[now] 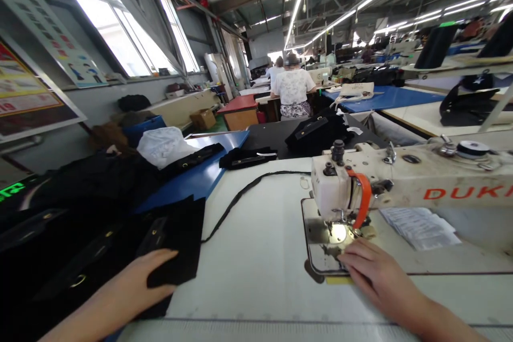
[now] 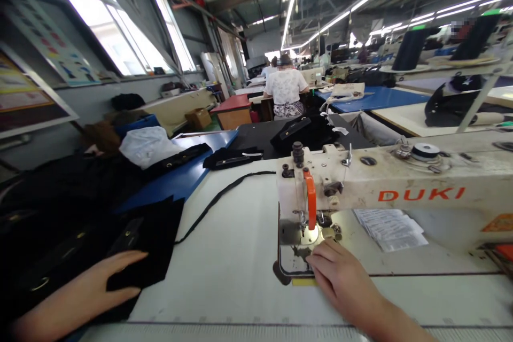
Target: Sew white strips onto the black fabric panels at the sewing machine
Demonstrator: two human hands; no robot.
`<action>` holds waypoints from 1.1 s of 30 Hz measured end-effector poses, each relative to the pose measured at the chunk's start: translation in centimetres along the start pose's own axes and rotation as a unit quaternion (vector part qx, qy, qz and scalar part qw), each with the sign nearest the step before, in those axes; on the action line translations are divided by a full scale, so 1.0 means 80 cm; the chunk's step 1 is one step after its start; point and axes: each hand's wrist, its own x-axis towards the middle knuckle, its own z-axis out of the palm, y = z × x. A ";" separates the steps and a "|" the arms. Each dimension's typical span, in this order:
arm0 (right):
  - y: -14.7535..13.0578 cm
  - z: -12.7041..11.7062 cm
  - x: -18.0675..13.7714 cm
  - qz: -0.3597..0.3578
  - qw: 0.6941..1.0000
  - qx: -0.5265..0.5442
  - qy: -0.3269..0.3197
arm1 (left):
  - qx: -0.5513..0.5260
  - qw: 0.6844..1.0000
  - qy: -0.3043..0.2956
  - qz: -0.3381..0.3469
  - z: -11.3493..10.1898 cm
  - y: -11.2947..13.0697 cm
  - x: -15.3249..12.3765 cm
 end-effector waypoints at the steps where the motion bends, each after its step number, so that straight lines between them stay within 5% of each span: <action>1: -0.001 0.000 0.000 -0.001 1.000 0.000 -0.002 | 0.017 1.000 -0.012 0.006 0.008 -0.008 -0.020; 4: -0.001 0.000 0.000 -0.008 1.000 -0.003 -0.005 | 0.032 0.998 -0.008 0.045 0.024 -0.004 -0.051; 7: 0.000 0.000 -0.002 -0.011 1.000 -0.012 -0.009 | -0.006 1.000 0.016 0.021 0.016 0.010 -0.047; 13: -0.001 0.000 -0.004 -0.010 1.000 -0.028 0.003 | -0.069 0.959 0.152 -0.229 -0.086 0.008 -0.027; 15: -0.002 -0.001 -0.003 -0.011 1.000 -0.028 0.004 | -0.071 0.952 0.192 -0.226 -0.125 0.027 -0.031; 18: -0.004 -0.002 -0.001 -0.013 1.000 -0.026 0.003 | -0.095 0.971 0.168 -0.144 -0.154 0.083 -0.039; 21: -0.003 -0.003 0.000 -0.011 1.000 -0.028 0.003 | -0.162 0.983 0.072 -0.042 -0.124 0.152 -0.036; 27: -0.007 -0.006 0.004 0.000 0.999 -0.039 -0.005 | -0.264 0.962 -0.034 0.058 0.036 0.266 0.002; 30: -0.010 -0.017 -0.004 0.006 0.999 -0.032 -0.002 | -0.279 0.956 -0.029 0.080 0.076 0.290 0.013; 33: 0.005 -0.042 -0.026 0.029 0.998 -0.041 0.027 | -0.250 0.954 0.000 0.165 0.086 0.287 0.013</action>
